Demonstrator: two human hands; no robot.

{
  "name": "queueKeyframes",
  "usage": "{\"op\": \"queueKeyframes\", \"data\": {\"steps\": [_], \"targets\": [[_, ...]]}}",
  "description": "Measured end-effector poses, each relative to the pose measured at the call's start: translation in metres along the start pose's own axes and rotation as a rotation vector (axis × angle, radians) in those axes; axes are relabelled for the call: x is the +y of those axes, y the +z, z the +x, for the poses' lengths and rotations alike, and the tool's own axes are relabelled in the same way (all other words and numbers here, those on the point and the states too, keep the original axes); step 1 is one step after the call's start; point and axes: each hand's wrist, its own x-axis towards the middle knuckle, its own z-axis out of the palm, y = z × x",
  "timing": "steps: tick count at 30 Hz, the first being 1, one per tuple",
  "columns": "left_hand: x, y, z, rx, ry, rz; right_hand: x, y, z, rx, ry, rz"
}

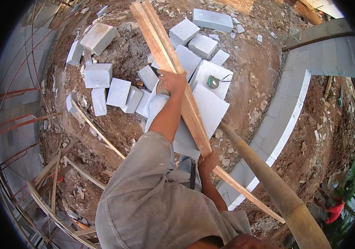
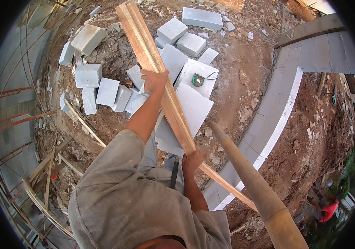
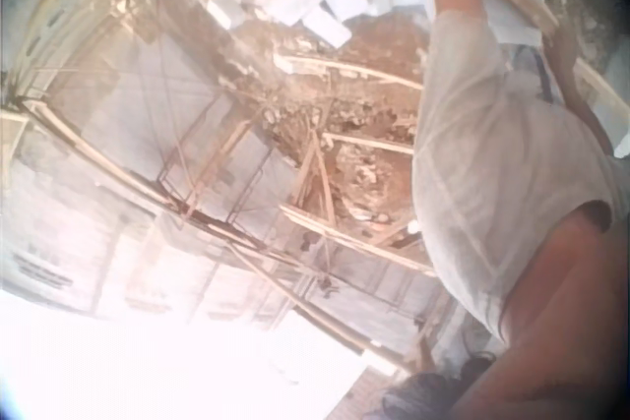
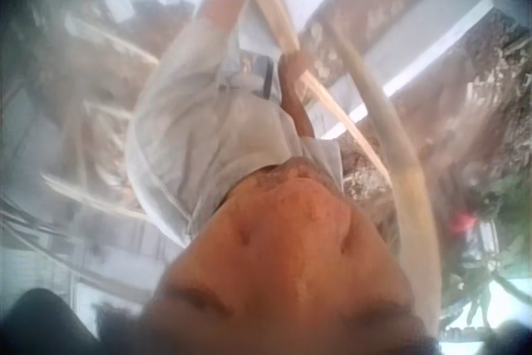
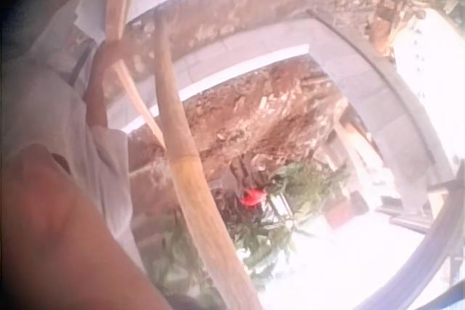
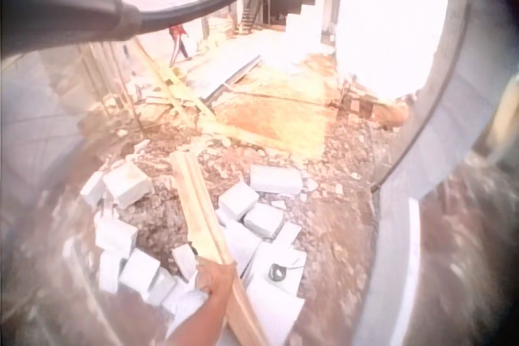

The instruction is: The person positions a long wooden plank on stacked white blocks, saws it with a hand saw, then measures the cut piece with a tape measure. The person handles the plank and saw throughout, and the cut piece is set aside on the ground.

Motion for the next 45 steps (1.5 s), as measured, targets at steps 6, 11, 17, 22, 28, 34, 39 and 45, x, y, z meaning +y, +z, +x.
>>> {"op": "queueKeyframes", "data": {"steps": [6,11,17,22,28,34,39,45], "targets": [[-0.001,0.015,0.016,-0.031,0.015,-0.027,-0.015,0.012,-0.009,0.011,0.125,-0.038],[-0.047,0.017,0.022,-0.099,0.109,-0.277,-0.019,-0.024,-0.027,-0.15,0.157,-0.043],[-0.093,0.026,0.022,-0.658,0.185,-0.934,0.026,-0.039,-0.013,-0.243,0.008,0.102],[-0.116,0.025,0.013,-0.757,0.282,-0.905,0.05,-0.047,-0.037,-0.284,0.082,0.152],[-0.094,0.03,-0.001,-0.539,0.324,-0.615,0.064,-0.031,-0.046,-0.242,0.12,0.06],[-0.063,0.036,-0.044,-0.207,0.235,-0.051,0.071,-0.026,-0.05,-0.285,0.153,0.044],[-0.076,0.066,-0.035,-0.109,0.186,-0.136,0.012,-0.057,-0.016,-0.337,0.171,-0.172],[-0.07,0.052,-0.049,-0.141,0.173,-0.242,-0.071,-0.019,0.096,-0.228,-0.008,0.087]]}}
